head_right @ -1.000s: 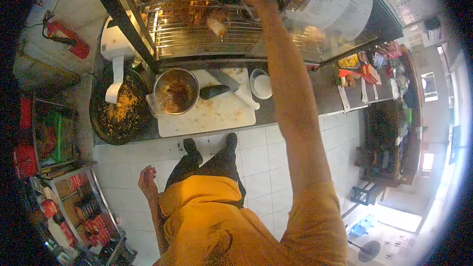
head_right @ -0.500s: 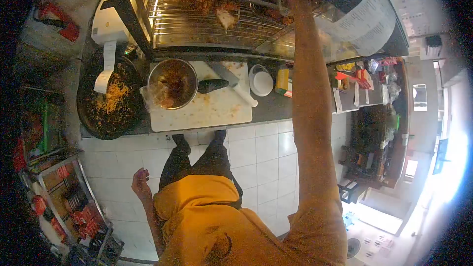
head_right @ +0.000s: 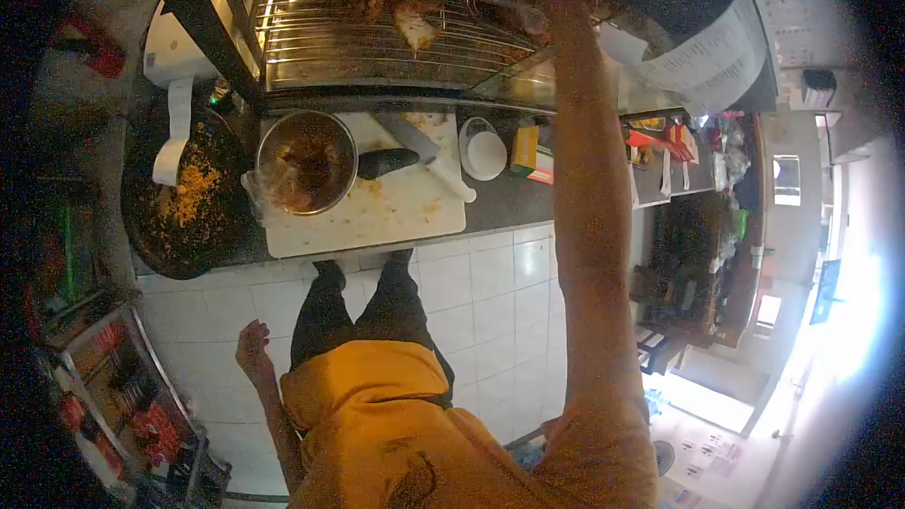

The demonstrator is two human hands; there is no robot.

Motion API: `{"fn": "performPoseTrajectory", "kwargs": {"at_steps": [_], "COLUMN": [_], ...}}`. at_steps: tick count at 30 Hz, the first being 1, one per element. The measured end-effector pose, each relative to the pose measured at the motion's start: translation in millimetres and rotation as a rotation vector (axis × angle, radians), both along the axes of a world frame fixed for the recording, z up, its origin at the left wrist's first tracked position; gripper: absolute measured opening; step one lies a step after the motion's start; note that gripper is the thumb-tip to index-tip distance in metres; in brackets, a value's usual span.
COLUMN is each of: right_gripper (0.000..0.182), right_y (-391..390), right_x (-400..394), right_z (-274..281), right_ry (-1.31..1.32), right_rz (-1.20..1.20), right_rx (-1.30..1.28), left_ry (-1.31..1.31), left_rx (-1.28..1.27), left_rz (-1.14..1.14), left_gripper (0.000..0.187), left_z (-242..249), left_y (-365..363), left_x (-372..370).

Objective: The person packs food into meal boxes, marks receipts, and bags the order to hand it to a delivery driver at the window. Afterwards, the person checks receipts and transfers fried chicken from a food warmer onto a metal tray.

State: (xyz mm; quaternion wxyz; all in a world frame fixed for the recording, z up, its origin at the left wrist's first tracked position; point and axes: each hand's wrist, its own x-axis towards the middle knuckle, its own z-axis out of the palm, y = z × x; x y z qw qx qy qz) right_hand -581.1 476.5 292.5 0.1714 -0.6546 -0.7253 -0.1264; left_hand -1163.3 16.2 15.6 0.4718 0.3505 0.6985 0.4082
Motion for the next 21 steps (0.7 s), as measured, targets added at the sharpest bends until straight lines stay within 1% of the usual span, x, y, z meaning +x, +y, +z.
{"fn": "performPoseTrajectory", "kwargs": {"at_steps": [1, 2, 7, 9, 12, 15, 18, 21], "right_gripper": [0.042, 0.042, 0.042, 0.042, 0.042, 0.042, 0.042, 0.042], "right_y": [-4.7, -12.5, -29.3, -32.0, -36.8, -39.2, -38.6, -37.5], "right_x": [6.9, 11.8, 26.3, 28.5, 31.5, 32.7, 33.2, 32.0], "right_z": [3.8, 8.6, 13.1, 13.7, 13.8, 12.5, 10.0, 11.2], "right_ry": [-0.002, -0.007, -0.008, -0.005, -0.004, -0.002, 0.003, 0.001], "right_rz": [-0.006, -0.013, -0.043, -0.05, -0.064, -0.08, -0.085, -0.095], "right_rx": [0.01, 0.021, 0.038, 0.039, 0.041, 0.043, 0.043, 0.046], "left_ry": [-0.021, 0.049, -0.011, -0.003, 0.012, -0.02, -0.018, -0.079], "left_rx": [0.007, -0.035, -0.078, -0.114, -0.093, -0.068, -0.102, -0.073], "left_rz": [0.011, -0.012, -0.013, -0.015, -0.063, -0.047, -0.025, -0.023], "left_gripper": [0.018, 0.018, 0.018, 0.018, 0.018, 0.018, 0.018, 0.018], "left_z": [-2.7, -2.2, -21.7, -16.0, -14.5, -13.3, -12.9, -14.1], "left_y": [-0.7, -1.3, -11.1, -5.8, 1.1, 7.2, 8.0, 11.3], "left_x": [-1.7, -3.0, -9.5, -7.3, -7.5, -7.2, -8.3, -10.8]}}
